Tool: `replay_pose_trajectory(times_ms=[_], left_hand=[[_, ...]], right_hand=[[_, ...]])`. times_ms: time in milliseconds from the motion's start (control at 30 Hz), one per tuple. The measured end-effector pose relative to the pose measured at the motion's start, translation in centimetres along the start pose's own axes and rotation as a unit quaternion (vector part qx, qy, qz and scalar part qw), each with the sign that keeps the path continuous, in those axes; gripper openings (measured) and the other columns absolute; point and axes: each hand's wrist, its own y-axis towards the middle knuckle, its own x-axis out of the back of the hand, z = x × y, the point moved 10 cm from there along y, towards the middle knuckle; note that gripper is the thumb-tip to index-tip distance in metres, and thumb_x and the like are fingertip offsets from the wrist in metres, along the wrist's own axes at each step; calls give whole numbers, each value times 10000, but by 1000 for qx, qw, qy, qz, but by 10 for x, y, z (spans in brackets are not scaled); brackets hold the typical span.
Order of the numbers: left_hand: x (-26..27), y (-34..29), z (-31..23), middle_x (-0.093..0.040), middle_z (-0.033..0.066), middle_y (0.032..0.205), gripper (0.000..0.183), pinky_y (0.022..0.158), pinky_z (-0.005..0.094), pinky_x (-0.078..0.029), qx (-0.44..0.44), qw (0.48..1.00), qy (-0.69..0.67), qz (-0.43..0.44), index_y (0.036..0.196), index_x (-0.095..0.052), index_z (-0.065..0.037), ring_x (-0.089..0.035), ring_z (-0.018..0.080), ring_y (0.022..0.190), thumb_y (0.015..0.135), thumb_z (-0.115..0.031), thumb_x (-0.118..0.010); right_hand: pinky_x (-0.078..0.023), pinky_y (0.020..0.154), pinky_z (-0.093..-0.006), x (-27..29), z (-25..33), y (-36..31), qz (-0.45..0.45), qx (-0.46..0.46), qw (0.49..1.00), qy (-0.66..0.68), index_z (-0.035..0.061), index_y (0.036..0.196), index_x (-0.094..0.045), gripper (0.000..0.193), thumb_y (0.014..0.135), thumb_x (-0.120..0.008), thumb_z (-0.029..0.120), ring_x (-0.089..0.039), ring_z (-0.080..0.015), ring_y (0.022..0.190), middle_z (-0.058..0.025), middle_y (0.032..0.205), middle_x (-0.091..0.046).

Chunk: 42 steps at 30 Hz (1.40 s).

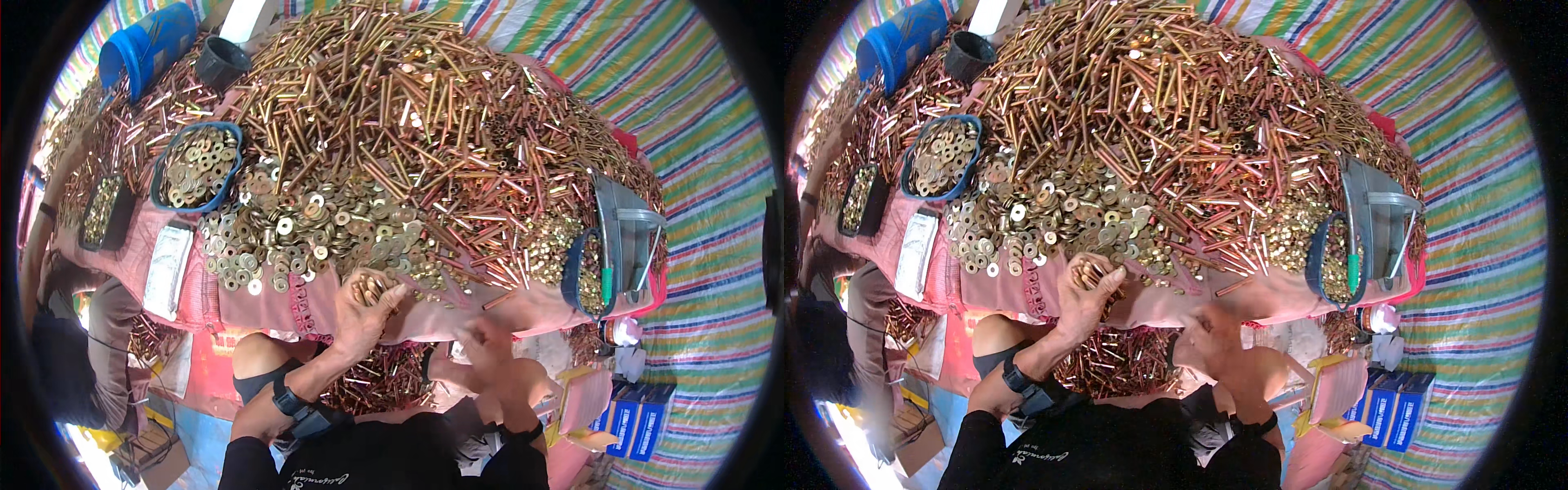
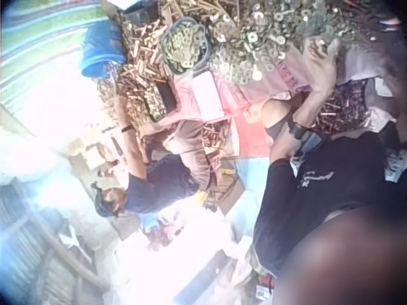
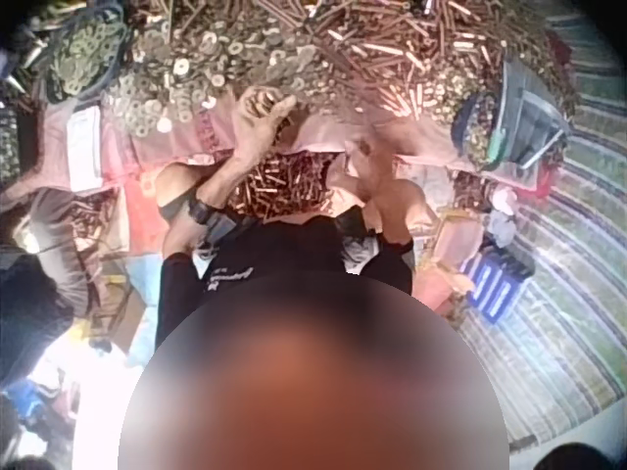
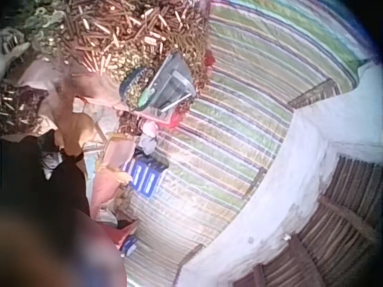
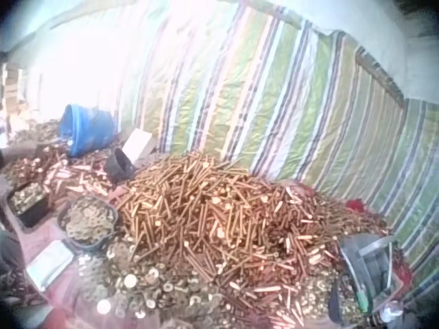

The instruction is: The person slides metal washers onto long bolts one by one, picking up the bolts and washers from piles on a table. The person repeats this action multiple times, accumulating a handful of assembled bolts before setting them down.

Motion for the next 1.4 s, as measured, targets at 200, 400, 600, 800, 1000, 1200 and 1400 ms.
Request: replay_pose_trajectory(times_ms=[200,400,600,800,1000,1200,1400], left_hand=[[-16,-3,11,-706,7,936,227,751,226,-532,-100,976,191,42,1062,-676,-13,-626,71,817,897,-13,-832],[-10,-10,31,-728,69,1024,279,844,275,-595,-22,997,50,53,1148,-666,3,-696,128,925,900,64,-778],[2,-17,31,-736,126,1104,295,970,329,-615,-7,993,-92,72,1171,-622,13,-712,184,1039,921,158,-680],[19,-21,6,-708,121,1139,250,894,299,-575,-84,996,36,25,1040,-717,1,-695,171,997,850,154,-772],[17,-31,8,-682,120,1132,281,882,315,-580,-90,991,75,68,1066,-745,-2,-684,196,1002,826,142,-761],[14,-38,17,-682,150,1179,402,966,351,-577,-52,991,-59,109,1187,-691,61,-686,233,1093,817,162,-570],[5,-42,-1,-719,162,1142,449,966,387,-546,-152,971,87,162,1215,-693,53,-683,273,1086,782,-13,-596]], right_hand=[[-443,562,-274,47,37,28,-125,130,973,-146,2,956,-744,85,922,-766,76,-533,-69,625,-20,738,-660],[-461,585,-278,46,44,58,-128,136,980,-66,-17,992,-742,145,910,-784,95,-558,-92,645,-54,755,-661],[-482,618,-316,5,75,64,-23,182,979,-86,13,1027,-752,170,910,-787,130,-602,-145,685,-81,804,-661],[-507,628,-398,-42,100,68,26,236,962,-135,70,1058,-752,182,918,-780,181,-661,-291,712,-121,822,-655],[-514,614,-460,-72,117,71,18,287,928,-238,117,1124,-735,225,925,-768,216,-669,-369,723,-133,835,-638],[-504,600,-477,-86,118,68,28,315,912,-262,133,1156,-731,266,906,-780,207,-669,-370,721,-129,856,-637],[-484,563,-461,-87,126,68,32,360,907,-214,132,1189,-721,331,870,-808,149,-662,-353,700,-129,825,-597]])
